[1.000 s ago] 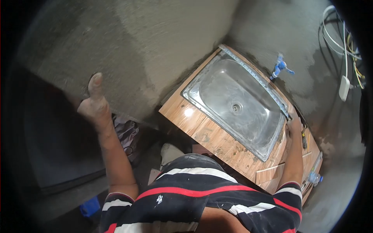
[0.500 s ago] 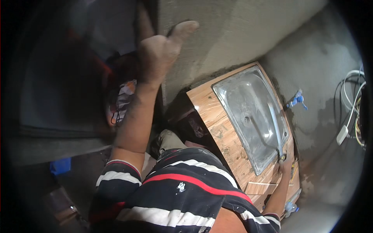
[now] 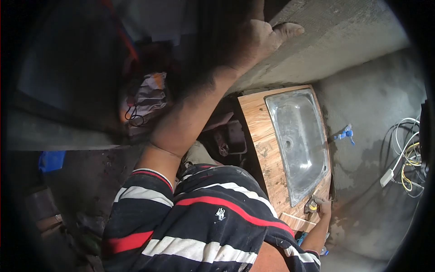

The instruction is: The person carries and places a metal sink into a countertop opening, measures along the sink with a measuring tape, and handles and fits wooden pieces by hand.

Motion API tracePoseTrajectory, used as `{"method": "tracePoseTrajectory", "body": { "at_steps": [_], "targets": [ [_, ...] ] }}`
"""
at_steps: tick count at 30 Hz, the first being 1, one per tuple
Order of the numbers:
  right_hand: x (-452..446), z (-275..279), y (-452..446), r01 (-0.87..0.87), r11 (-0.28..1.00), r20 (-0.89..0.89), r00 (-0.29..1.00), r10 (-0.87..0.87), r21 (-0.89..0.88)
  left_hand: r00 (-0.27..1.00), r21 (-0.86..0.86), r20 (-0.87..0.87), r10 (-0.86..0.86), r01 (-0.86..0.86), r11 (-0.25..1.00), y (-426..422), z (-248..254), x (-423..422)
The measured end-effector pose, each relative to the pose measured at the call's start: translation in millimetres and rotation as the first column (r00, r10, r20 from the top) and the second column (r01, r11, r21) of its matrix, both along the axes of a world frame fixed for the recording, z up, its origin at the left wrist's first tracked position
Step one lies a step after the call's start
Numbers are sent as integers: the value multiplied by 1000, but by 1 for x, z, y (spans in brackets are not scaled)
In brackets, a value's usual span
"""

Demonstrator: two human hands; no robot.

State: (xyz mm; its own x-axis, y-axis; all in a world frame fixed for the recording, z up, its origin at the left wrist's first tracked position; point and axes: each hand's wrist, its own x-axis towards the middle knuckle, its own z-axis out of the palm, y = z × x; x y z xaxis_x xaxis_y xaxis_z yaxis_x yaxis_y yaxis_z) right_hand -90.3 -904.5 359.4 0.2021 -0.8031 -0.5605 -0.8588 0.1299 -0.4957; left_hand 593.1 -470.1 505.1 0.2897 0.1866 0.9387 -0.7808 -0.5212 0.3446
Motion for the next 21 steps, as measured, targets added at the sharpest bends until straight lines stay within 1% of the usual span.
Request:
{"method": "tracePoseTrajectory", "body": {
  "at_steps": [1,2,3,4,5,6,7,8,9,10,11,12,13,14,15,16,17,18,19,20,21],
  "targets": [
    [-3,-1,6,69,998,131,989,-66,-13,997,-5,56,45,-44,999,8,12,-7],
    [-2,-6,12,133,991,261,957,-126,-9,838,75,-500,-218,292,953,16,27,-19],
    [-6,-14,14,140,990,322,938,-131,-5,620,28,-729,-290,451,892,19,31,-22],
    [-17,-23,9,146,989,382,914,-137,3,354,-25,-898,-261,552,833,22,34,-25],
    [-28,-30,-1,144,978,160,980,-120,-148,404,-31,-852,-334,597,802,18,24,-21],
    [-30,-37,2,20,956,83,997,5,-294,409,-3,-849,-336,632,775,20,26,-20],
    [-65,-56,-21,-235,877,-92,972,217,-419,414,25,-845,-340,664,747,22,28,-18],
    [-66,-64,-26,-440,776,-297,894,334,-452,418,51,-840,-346,695,717,24,29,-17],
    [-66,-70,-29,-621,637,-491,773,401,-457,706,-67,-475,-525,566,822,-13,-5,2],
    [-53,-54,-16,-748,543,-679,626,385,-382,866,-238,2,-500,486,841,-32,-23,16],
    [-55,-57,-27,-817,485,-770,515,376,-310,876,-210,12,-483,475,855,-29,-23,19],
    [-68,-66,-44,-874,428,-845,398,357,-231,887,-126,-54,-458,449,885,-23,-20,17],
    [-57,-54,-43,-831,474,-819,473,325,-291,898,-40,-116,-423,422,906,-19,-17,13],
    [-40,-45,-43,-741,542,-724,615,312,-395,909,-9,-98,-406,407,913,-17,-17,9],
    [-16,-30,-36,-636,599,-599,742,301,-486,802,-91,-216,-557,551,829,-16,-16,6],
    [13,-12,-23,-536,643,-458,834,307,-547,744,-119,-259,-616,608,785,-18,-16,5],
    [45,6,-8,-452,681,-309,892,330,-577,682,-152,-301,-667,656,739,-19,-16,5],
    [76,29,10,-393,719,-169,915,365,-573,752,-92,-301,-587,589,803,-22,-18,7],
    [106,49,29,-358,755,-36,913,407,-550,813,-36,-294,-502,516,856,-23,-20,9],
    [135,75,50,-349,783,79,890,449,-515,828,-9,-273,-489,506,862,-23,-20,9],
    [160,101,73,-363,804,174,855,488,-471,811,2,-320,-489,517,856,-21,-20,8]
  ]
}}
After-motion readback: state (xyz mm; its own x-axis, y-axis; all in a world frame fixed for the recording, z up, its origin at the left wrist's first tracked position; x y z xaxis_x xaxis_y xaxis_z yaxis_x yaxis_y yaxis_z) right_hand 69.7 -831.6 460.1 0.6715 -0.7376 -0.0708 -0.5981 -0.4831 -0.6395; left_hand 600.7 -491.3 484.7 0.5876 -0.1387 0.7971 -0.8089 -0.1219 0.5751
